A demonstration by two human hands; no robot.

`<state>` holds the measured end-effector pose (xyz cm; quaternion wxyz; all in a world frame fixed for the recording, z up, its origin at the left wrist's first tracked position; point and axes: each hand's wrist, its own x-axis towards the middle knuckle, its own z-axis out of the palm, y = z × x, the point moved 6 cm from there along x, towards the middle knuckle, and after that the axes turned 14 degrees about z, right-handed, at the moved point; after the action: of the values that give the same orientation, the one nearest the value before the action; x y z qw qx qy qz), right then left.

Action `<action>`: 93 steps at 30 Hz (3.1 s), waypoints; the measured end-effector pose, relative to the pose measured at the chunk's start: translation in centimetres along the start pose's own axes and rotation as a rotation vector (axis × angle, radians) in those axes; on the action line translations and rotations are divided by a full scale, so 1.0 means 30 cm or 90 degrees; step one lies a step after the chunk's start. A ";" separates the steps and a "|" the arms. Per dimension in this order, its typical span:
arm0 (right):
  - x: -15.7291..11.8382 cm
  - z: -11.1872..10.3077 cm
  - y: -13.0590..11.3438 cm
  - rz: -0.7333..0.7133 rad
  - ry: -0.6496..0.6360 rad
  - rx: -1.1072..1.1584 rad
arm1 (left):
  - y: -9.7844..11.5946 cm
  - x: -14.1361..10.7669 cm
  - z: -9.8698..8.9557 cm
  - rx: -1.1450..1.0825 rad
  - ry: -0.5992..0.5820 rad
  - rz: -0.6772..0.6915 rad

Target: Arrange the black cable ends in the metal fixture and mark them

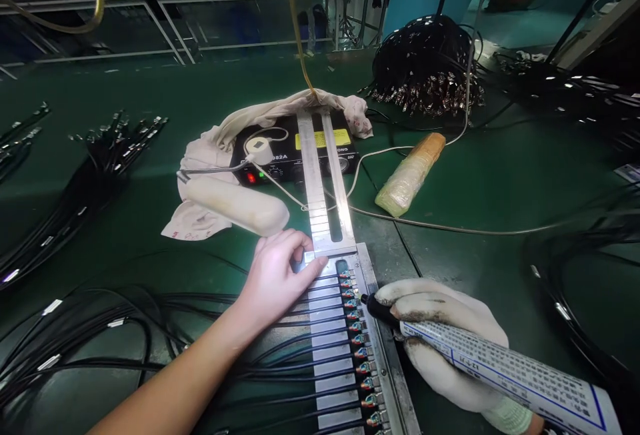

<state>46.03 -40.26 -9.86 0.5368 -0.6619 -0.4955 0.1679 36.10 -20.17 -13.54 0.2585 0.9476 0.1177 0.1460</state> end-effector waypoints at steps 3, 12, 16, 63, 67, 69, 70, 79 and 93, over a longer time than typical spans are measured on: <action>0.001 -0.002 0.001 -0.005 0.005 0.002 | -0.001 0.003 0.001 0.004 0.005 0.007; 0.006 -0.005 -0.003 -0.005 0.015 0.002 | -0.003 -0.001 0.003 0.008 0.006 0.011; 0.007 -0.009 -0.013 -0.010 0.013 -0.005 | -0.003 -0.005 0.002 0.009 0.008 0.015; 0.005 -0.003 0.013 0.015 -0.004 0.030 | -0.003 0.001 0.000 0.002 0.007 0.010; 0.002 -0.006 0.015 0.012 0.008 0.030 | -0.002 -0.002 0.001 0.002 0.006 0.010; 0.001 -0.008 0.012 0.010 0.010 0.028 | -0.002 -0.002 0.001 0.003 0.006 0.010; 0.001 -0.008 0.011 0.008 0.009 0.026 | -0.002 -0.002 0.000 0.003 0.006 0.010; 0.003 -0.006 0.019 0.015 0.007 0.028 | 0.000 -0.002 -0.003 0.000 0.008 0.007; 0.006 -0.012 -0.009 -0.011 0.010 0.007 | 0.001 -0.001 0.000 0.001 0.007 0.008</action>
<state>46.26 -40.33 -9.43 0.5457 -0.6559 -0.4962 0.1607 36.09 -20.21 -13.53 0.2566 0.9477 0.1131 0.1525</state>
